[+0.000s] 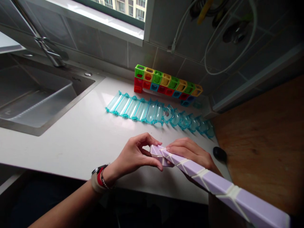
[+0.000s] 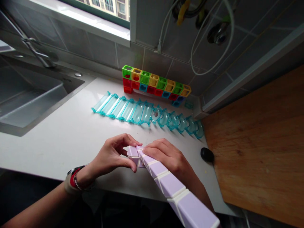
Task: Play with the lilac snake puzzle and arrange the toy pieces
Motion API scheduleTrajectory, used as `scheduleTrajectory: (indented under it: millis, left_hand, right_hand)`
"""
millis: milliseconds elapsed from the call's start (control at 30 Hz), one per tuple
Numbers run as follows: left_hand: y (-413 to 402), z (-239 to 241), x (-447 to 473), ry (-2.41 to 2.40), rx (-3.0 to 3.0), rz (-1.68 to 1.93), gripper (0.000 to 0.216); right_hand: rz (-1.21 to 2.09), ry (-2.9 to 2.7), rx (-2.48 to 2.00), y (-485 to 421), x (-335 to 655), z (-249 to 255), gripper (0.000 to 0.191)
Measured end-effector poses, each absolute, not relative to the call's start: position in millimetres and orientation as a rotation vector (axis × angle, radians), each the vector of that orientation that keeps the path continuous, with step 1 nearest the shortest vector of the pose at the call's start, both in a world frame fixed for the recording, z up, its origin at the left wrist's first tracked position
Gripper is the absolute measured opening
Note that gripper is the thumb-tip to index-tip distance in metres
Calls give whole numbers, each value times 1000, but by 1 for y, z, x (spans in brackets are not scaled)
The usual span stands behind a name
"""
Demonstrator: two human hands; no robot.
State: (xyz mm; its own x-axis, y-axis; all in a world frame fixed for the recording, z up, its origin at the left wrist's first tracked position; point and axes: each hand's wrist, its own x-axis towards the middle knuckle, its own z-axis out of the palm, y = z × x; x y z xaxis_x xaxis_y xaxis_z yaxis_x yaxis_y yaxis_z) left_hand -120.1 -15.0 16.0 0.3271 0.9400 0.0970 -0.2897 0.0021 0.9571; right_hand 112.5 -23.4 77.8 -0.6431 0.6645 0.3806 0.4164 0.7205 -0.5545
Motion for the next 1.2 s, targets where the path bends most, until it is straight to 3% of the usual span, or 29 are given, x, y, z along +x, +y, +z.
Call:
scheduleTrajectory:
  millis: [200, 633, 833, 1033, 1200]
  left_hand:
    - [-16, 18, -118, 696, 1211, 1325, 54]
    - [-26, 16, -117, 778, 1569, 1770, 62]
    - [-31, 22, -127, 975, 1827, 1895, 65]
    - [-34, 38, -118, 887, 1576, 1846, 58]
    - [-31, 45, -113, 870, 1329, 1835, 70]
  right_hand:
    - [433, -2133, -792, -23, 102, 63, 40]
    - [477, -1620, -891, -38, 84, 55, 31]
    - [583, -1681, -875, -42, 91, 61, 29]
    - [550, -1614, -835, -43, 84, 54, 29]
    - [586, -1573, -837, -40, 84, 45, 27]
